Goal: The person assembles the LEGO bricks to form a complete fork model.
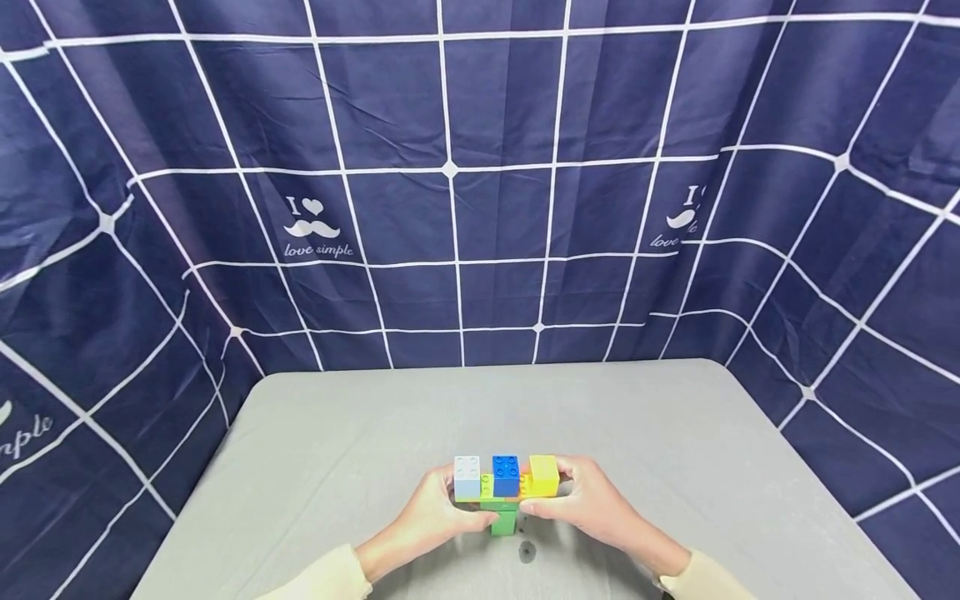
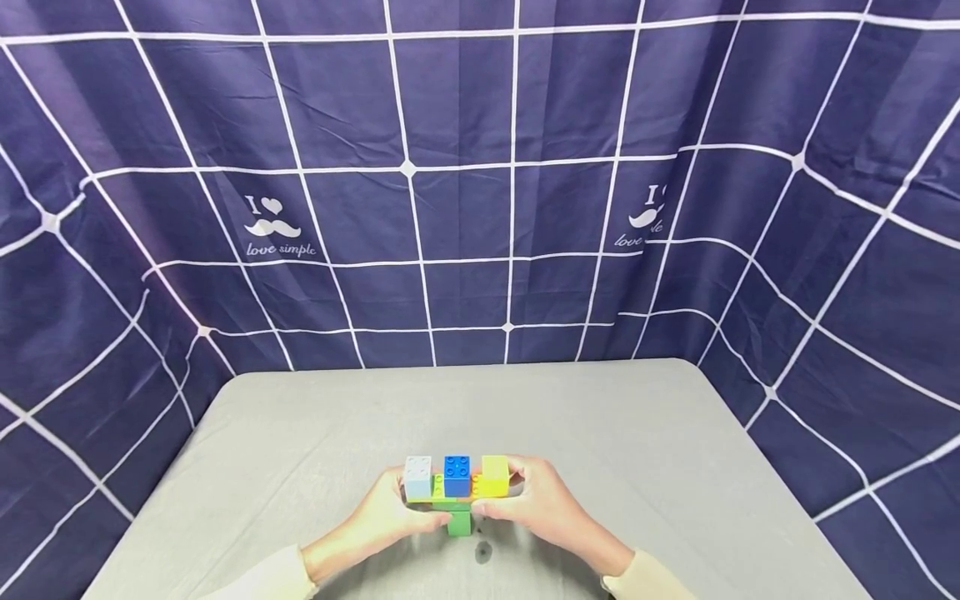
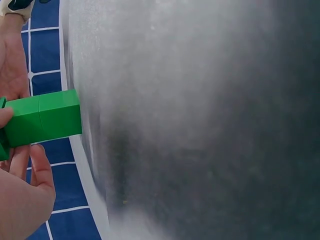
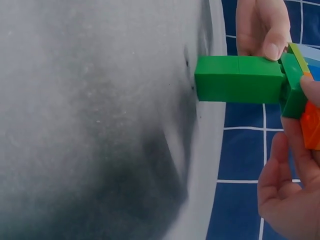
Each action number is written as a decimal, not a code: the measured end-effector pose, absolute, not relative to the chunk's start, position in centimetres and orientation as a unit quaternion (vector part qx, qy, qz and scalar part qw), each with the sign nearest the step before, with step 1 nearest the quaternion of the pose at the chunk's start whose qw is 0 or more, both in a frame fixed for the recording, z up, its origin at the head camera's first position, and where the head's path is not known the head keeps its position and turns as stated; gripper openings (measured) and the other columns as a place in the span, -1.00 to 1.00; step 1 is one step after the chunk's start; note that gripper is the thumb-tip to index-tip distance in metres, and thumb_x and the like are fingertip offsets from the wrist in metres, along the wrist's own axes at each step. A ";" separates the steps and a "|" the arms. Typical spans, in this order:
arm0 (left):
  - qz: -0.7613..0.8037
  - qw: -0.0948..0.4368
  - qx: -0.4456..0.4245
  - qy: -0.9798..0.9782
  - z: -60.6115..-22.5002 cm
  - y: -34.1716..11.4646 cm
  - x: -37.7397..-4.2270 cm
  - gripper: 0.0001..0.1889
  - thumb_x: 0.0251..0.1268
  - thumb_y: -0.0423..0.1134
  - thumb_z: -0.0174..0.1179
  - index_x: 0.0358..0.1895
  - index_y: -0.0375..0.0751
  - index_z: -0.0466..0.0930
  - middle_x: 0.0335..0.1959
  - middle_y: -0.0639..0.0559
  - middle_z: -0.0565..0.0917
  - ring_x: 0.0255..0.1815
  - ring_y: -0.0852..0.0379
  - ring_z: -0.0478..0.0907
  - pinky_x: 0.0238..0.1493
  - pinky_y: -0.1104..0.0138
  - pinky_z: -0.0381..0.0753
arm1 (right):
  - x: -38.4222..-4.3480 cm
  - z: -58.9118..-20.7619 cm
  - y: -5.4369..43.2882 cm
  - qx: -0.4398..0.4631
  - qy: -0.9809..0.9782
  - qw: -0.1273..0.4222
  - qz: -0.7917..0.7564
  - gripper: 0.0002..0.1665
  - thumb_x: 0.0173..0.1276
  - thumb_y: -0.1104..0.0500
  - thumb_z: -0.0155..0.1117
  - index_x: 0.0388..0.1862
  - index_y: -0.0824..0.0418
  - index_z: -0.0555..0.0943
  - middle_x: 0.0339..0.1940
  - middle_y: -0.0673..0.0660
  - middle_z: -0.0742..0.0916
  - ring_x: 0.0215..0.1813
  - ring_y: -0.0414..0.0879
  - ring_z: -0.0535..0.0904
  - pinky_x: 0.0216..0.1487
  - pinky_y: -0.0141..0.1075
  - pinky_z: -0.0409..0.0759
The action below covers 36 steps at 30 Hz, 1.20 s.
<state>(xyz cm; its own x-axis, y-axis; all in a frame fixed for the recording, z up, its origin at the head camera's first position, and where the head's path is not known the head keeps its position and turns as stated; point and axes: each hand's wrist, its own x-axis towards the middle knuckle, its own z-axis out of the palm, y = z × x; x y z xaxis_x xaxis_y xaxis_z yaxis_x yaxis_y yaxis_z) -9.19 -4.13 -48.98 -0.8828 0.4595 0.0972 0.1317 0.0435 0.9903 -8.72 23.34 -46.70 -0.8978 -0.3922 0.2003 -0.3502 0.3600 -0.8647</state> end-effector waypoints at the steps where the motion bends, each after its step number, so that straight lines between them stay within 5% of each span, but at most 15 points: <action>1: 0.659 0.125 0.207 0.712 -48.9 -4.1 -9.2 -0.52 0.15 -0.44 0.61 0.17 -0.23 0.77 -0.02 0.04 0.85 0.00 0.13 0.77 0.06 0.34 0.70 | -8.8 -46.7 23.4 -0.225 0.824 0.021 -0.519 -0.64 0.27 0.06 0.73 0.01 0.07 0.85 -0.21 -0.12 0.86 -0.17 -0.15 0.69 -0.10 -0.22 0.63; 20: 0.671 0.127 0.208 0.701 -49.1 -3.8 -9.1 -0.57 0.17 -0.44 0.60 0.13 -0.29 0.78 -0.05 0.01 0.86 -0.02 0.11 0.78 0.04 0.35 0.71 | -8.6 -46.8 23.3 -0.243 0.835 -0.018 -0.494 -0.60 0.21 0.00 0.77 0.01 -0.04 0.84 -0.12 -0.16 0.83 -0.08 -0.18 0.69 0.00 -0.26 0.61; 36: 0.663 0.119 0.209 0.709 -49.8 -4.0 -9.3 -0.65 0.20 -0.34 0.63 0.06 -0.19 0.85 -0.11 0.01 0.87 -0.09 0.09 0.80 -0.06 0.35 0.73 | -8.8 -46.7 23.4 -0.248 0.827 0.007 -0.505 -0.59 0.22 0.05 0.77 0.03 0.01 0.83 -0.14 -0.10 0.81 -0.13 -0.16 0.65 -0.06 -0.28 0.61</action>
<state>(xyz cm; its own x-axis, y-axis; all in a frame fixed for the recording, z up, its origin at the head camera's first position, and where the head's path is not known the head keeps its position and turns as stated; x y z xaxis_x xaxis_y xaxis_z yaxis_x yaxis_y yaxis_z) -9.29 -3.97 -49.77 -0.8842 0.4546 0.1076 0.1377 0.0334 0.9899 -8.81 23.43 -46.67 -0.8764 -0.4175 0.2399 -0.4042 0.3673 -0.8377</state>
